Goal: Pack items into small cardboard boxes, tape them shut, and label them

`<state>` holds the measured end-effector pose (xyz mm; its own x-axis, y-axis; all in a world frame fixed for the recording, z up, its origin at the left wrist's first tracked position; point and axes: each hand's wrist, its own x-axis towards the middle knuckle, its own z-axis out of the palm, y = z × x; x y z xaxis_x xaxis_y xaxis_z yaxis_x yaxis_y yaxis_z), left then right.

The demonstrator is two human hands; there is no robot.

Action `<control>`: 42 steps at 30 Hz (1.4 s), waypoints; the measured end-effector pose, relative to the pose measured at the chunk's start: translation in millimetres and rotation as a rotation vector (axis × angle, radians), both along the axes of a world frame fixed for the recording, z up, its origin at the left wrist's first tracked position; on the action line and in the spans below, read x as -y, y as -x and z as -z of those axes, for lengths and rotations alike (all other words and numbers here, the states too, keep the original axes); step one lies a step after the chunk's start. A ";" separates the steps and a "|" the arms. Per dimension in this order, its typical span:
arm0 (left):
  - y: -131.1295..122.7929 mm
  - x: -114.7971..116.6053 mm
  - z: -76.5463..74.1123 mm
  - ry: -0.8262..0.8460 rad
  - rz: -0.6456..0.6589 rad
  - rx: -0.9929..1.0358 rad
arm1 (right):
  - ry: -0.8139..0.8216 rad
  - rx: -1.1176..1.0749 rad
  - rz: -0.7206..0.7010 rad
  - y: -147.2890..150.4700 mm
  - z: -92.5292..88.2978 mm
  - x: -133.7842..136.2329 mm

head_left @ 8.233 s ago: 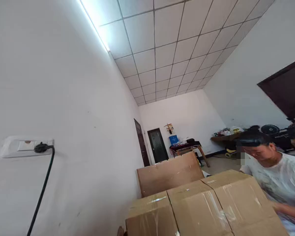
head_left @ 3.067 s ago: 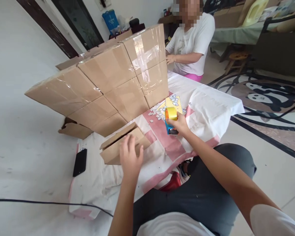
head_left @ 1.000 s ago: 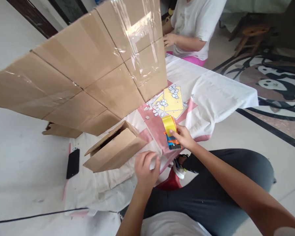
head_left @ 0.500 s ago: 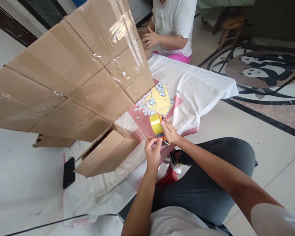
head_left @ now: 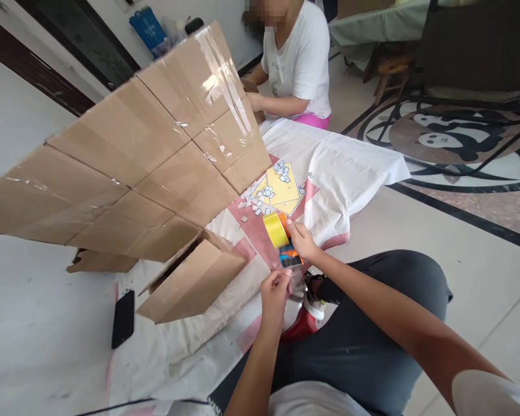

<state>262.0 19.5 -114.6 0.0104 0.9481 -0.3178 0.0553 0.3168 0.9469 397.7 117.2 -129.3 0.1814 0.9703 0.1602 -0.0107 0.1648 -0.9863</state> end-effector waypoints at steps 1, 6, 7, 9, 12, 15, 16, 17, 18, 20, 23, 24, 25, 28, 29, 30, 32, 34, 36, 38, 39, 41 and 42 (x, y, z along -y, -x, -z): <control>0.0 0.1 -0.2 0.016 0.003 0.007 | -0.008 0.001 -0.008 0.2 -0.6 1.1; -1.9 -0.3 -11.3 0.052 0.009 0.046 | -0.028 -0.016 0.011 0.0 -1.3 1.4; -2.7 -0.3 -14.7 0.054 0.009 0.047 | -0.020 -0.037 0.017 0.0 -0.9 1.0; -4.6 -0.1 -21.4 0.054 0.006 0.038 | -0.005 -0.090 0.028 -0.2 0.0 0.4; -7.5 0.9 -28.2 0.053 0.001 0.010 | -0.003 -0.149 0.046 -0.7 0.3 1.4; -6.5 2.2 -30.7 0.055 -0.003 -0.013 | -0.029 -0.141 0.050 -2.3 -2.5 3.9; -4.2 2.3 -31.2 0.052 0.001 -0.029 | -0.041 -0.130 0.050 -3.2 -4.1 4.7; -0.6 2.0 -31.7 0.045 0.006 -0.059 | -0.052 -0.119 0.050 -4.2 -5.9 5.6; 4.1 1.0 -32.4 0.040 0.028 -0.112 | -0.061 -0.110 0.052 -5.3 -8.1 6.6; 16.3 -4.5 -35.0 0.038 0.109 -0.259 | -0.070 -0.097 0.057 -7.9 -13.0 9.0; 34.5 -24.0 -42.1 0.001 0.196 -0.414 | -0.075 -0.119 0.021 -10.7 -20.8 14.9; 38.6 -33.2 -45.1 -0.039 0.187 -0.435 | -0.076 -0.135 -0.001 -10.9 -23.2 17.4; 41.0 -43.2 -48.0 -0.101 0.167 -0.439 | -0.074 -0.153 -0.023 -10.7 -25.4 20.1; 37.9 -71.8 -54.7 -0.309 0.221 -0.326 | -0.045 -0.241 -0.081 -8.5 -30.7 26.8; 33.9 -79.1 -55.4 -0.342 0.286 -0.234 | -0.026 -0.284 -0.100 -8.0 -32.1 28.3; 29.1 -85.0 -55.4 -0.346 0.360 -0.133 | -0.006 -0.327 -0.115 -7.8 -33.3 29.3; 18.2 -92.6 -52.9 -0.290 0.468 0.027 | 0.033 -0.392 -0.115 -9.4 -35.2 30.2; 7.7 -96.8 -48.5 -0.250 0.495 0.100 | 0.060 -0.409 -0.099 -13.5 -36.1 29.9; -1.3 -99.5 -43.6 -0.247 0.476 0.129 | 0.057 -0.402 -0.107 -19.0 -35.5 28.9; -8.6 -100.0 -38.5 -0.249 0.437 0.132 | 0.027 -0.374 -0.139 -24.6 -34.0 27.0; -11.9 -98.3 -35.5 -0.248 0.396 0.113 | 0.008 -0.354 -0.151 -27.2 -33.1 25.5; -17.8 -89.3 -27.7 -0.235 0.254 0.031 | -0.020 -0.317 -0.144 -31.8 -31.9 21.9; -20.7 -81.7 -22.8 -0.217 0.178 -0.009 | -0.028 -0.305 -0.121 -33.9 -31.7 19.9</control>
